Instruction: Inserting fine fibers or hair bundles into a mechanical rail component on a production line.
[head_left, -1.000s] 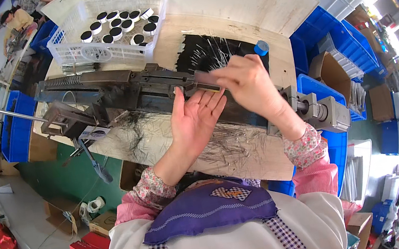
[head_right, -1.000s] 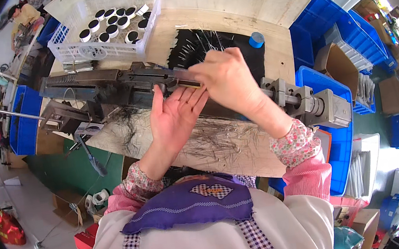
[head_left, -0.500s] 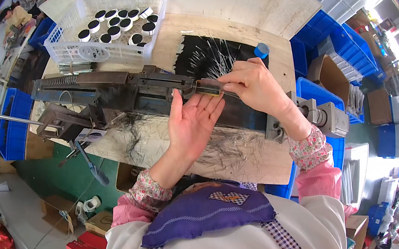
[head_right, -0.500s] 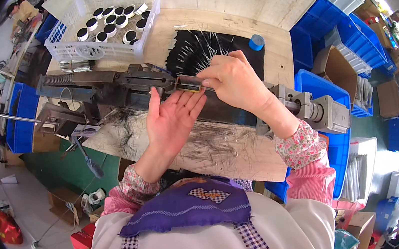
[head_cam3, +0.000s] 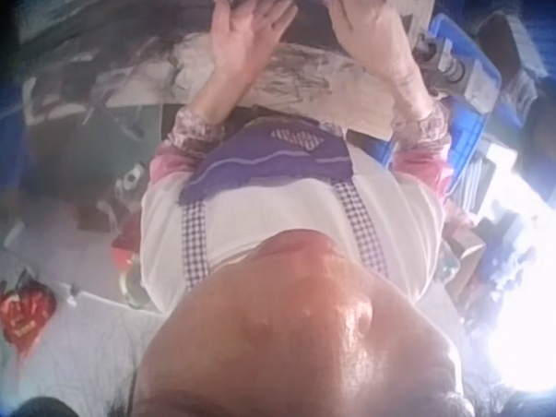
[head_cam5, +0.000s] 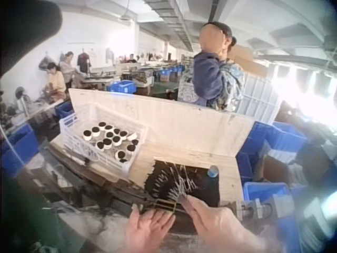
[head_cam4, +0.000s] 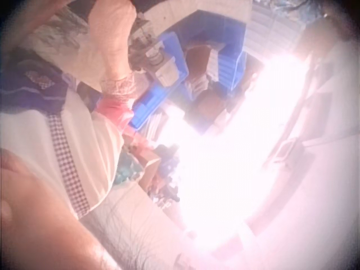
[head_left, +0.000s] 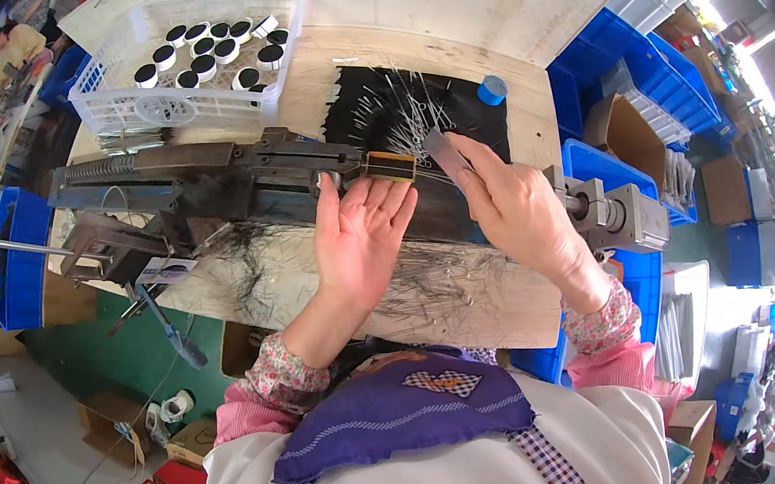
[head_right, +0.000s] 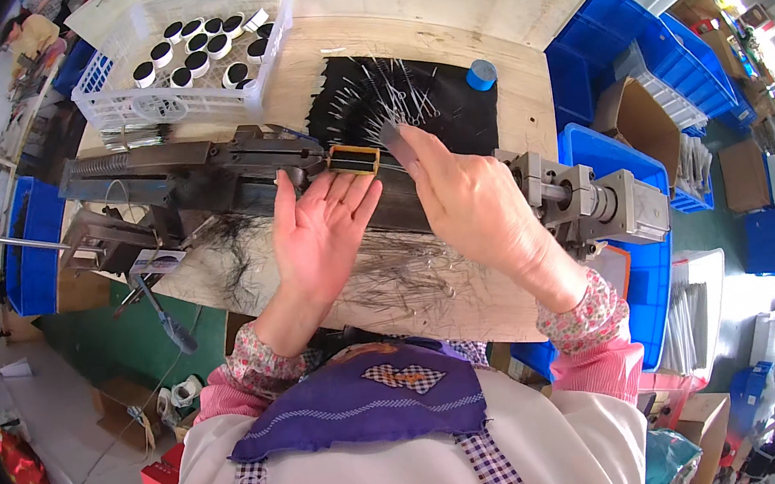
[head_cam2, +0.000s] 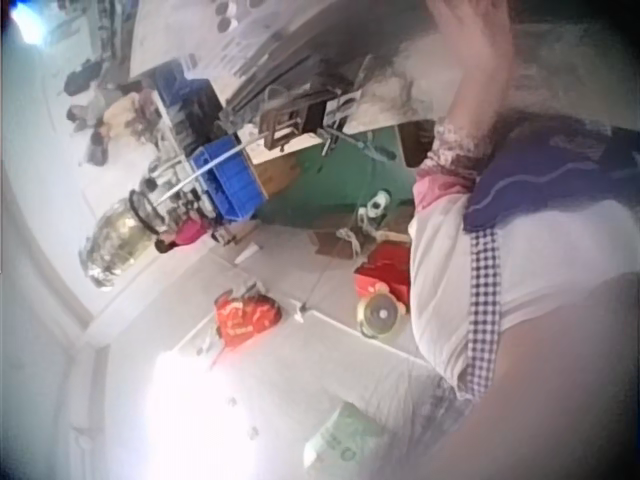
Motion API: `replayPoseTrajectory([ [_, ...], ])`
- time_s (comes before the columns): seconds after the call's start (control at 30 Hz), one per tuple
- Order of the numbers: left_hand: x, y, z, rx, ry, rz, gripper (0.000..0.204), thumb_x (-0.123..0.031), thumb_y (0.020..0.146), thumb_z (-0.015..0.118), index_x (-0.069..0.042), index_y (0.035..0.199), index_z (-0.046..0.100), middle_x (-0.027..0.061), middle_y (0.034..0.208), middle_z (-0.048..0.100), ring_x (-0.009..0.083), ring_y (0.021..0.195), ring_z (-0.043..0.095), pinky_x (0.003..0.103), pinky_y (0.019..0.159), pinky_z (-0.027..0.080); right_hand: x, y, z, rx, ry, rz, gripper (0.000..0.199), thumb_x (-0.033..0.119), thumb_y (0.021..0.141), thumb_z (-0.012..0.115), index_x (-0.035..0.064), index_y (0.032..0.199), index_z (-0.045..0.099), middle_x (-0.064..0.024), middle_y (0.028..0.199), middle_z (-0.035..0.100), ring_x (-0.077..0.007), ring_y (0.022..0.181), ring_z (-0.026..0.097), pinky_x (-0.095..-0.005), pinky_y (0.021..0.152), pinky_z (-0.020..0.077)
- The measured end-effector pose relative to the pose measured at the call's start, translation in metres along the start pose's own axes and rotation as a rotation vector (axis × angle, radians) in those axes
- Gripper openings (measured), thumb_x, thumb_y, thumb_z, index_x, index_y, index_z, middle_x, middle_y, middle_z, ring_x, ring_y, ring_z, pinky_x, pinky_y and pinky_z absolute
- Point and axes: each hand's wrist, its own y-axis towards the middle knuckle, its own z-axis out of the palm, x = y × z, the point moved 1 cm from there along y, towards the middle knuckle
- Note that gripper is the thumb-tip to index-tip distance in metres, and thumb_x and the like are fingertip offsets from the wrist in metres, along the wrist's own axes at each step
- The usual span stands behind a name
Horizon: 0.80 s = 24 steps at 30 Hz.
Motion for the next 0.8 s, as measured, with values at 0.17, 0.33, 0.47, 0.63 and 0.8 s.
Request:
replayPoseTrajectory([
  [0.17,-0.003,0.005,0.006,0.032,0.018,0.008,0.069,-0.053,0.099,0.031,0.009,0.127,0.042,0.0205,0.136,0.045,0.0294,0.131,0.039,0.044,0.115,0.025,0.005,-0.002,0.013,0.108,-0.360,-0.035,0.048,0.005,0.080,0.056,-0.0067,0.126,0.048,-0.0125,0.062,0.061,-0.0254,0.052,0.062,-0.0374,0.048,0.0494],
  [0.33,-0.004,0.003,-0.019,0.222,-0.071,-0.039,0.057,-0.053,0.098,0.035,0.000,0.113,0.049,0.0112,0.122,0.054,0.0238,0.121,0.047,0.039,0.112,0.029,0.023,-0.004,0.024,0.232,-0.606,-0.059,0.064,0.011,0.072,0.056,-0.0145,0.130,0.044,-0.0095,0.059,0.060,-0.0215,0.047,0.061,-0.0352,0.043,0.0491],
  [0.47,-0.002,0.000,-0.001,0.081,0.021,-0.026,0.054,-0.052,0.097,0.038,0.000,0.107,0.050,0.0117,0.117,0.055,0.0254,0.117,0.049,0.040,0.110,0.031,0.017,-0.009,0.036,0.263,-0.620,-0.059,0.065,0.009,0.071,0.056,-0.0186,0.128,0.043,-0.0093,0.055,0.060,-0.0221,0.047,0.062,-0.0346,0.045,0.0513],
  [0.63,0.000,0.000,-0.002,-0.012,0.158,-0.042,0.049,-0.047,0.099,0.040,-0.001,0.113,0.050,0.0114,0.121,0.054,0.0233,0.117,0.049,0.039,0.106,0.035,0.011,-0.020,0.022,0.214,-0.432,0.020,0.056,0.008,0.075,0.054,-0.0141,0.125,0.044,-0.0164,0.066,0.062,-0.0309,0.054,0.063,-0.0400,0.050,0.0514],
  [0.8,0.018,-0.005,-0.010,-0.092,0.218,0.059,0.032,-0.037,0.098,0.048,-0.008,0.110,0.054,0.0042,0.119,0.057,0.0202,0.122,0.047,0.037,0.108,0.033,0.012,-0.090,0.039,0.500,-0.174,0.111,0.028,0.014,0.084,0.052,0.0027,0.110,0.047,-0.0236,0.097,0.061,-0.0384,0.080,0.066,-0.0468,0.064,0.0542],
])
